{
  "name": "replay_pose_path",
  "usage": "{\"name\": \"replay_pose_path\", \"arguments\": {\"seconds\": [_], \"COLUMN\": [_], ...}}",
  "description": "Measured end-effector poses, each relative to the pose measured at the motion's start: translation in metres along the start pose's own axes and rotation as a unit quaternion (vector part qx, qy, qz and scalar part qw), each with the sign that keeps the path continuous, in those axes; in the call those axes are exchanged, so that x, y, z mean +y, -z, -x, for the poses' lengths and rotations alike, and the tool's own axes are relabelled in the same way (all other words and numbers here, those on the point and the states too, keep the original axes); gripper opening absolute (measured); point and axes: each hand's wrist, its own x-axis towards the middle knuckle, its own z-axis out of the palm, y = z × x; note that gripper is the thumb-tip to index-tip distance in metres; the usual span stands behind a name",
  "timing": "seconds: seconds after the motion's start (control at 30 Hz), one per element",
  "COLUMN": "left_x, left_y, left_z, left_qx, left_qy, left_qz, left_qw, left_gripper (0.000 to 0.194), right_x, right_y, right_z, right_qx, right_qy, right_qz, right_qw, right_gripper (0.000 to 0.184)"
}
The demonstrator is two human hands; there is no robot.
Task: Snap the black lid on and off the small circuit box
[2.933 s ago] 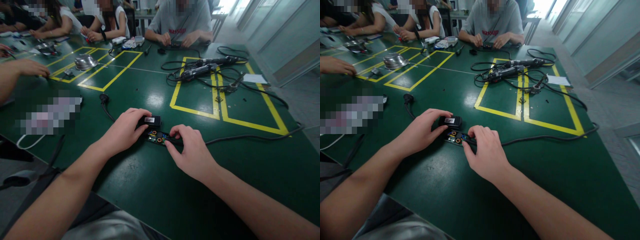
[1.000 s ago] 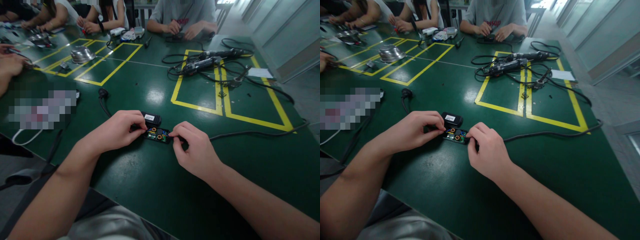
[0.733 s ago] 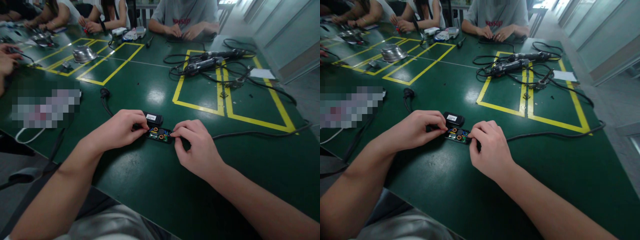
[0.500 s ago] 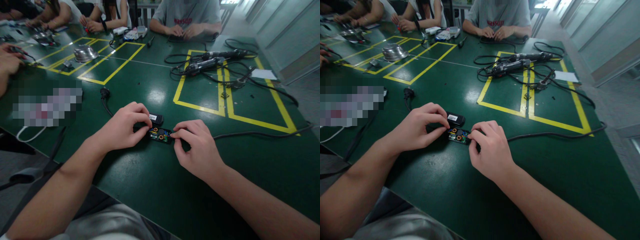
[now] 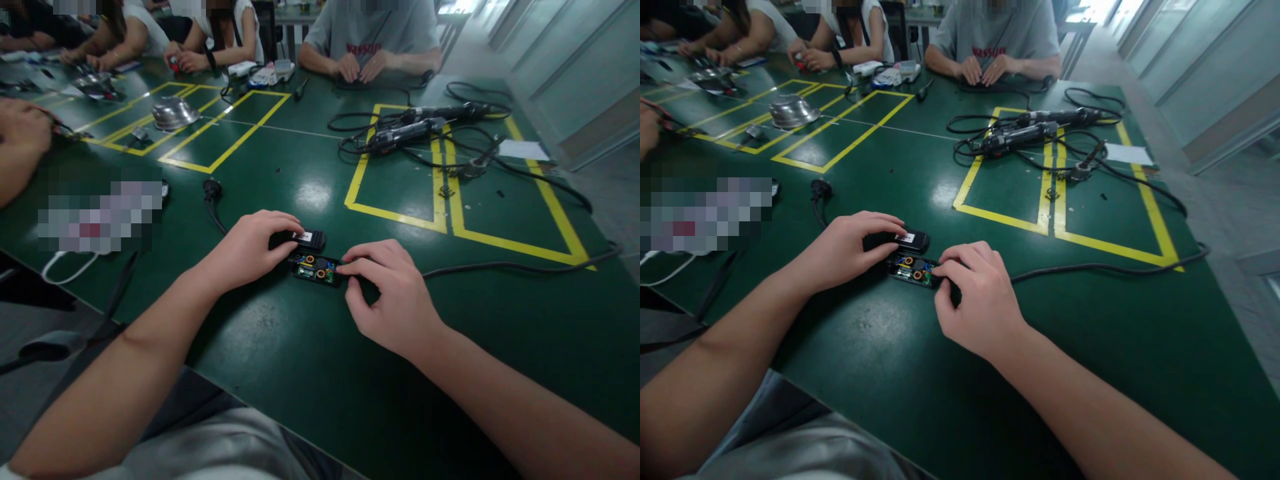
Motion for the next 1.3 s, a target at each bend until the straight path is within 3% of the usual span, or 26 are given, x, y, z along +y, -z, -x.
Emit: {"name": "replay_pose_path", "arguments": {"seconds": [0.27, 0.4, 0.6, 0.87, 1.3], "left_x": [0.001, 0.009, 0.017, 0.015, 0.021], "left_y": [0.003, 0.009, 0.016, 0.011, 0.005], "left_z": [-0.001, 0.003, 0.009, 0.007, 0.006], "left_qx": [0.014, 0.019, -0.047, -0.084, -0.093], "left_qy": [0.055, 0.012, -0.050, -0.054, -0.056], "left_qz": [-0.019, 0.054, 0.139, 0.118, 0.081], "left_qw": [0.998, 0.998, 0.988, 0.988, 0.991], "left_gripper": [0.024, 0.025, 0.028, 0.029, 0.034], "right_x": [-0.001, -0.001, -0.003, 0.000, 0.001], "right_y": [-0.001, -0.001, 0.000, -0.002, -0.005], "right_z": [-0.001, 0.001, 0.001, 0.000, 0.003], "right_qx": [-0.013, 0.005, -0.014, -0.049, -0.044], "right_qy": [-0.007, -0.051, -0.053, -0.043, -0.035], "right_qz": [0.007, 0.003, 0.006, 0.027, 0.044], "right_qw": [1.000, 0.999, 0.998, 0.997, 0.997], "right_gripper": [0.019, 0.036, 0.043, 0.024, 0.021]}}
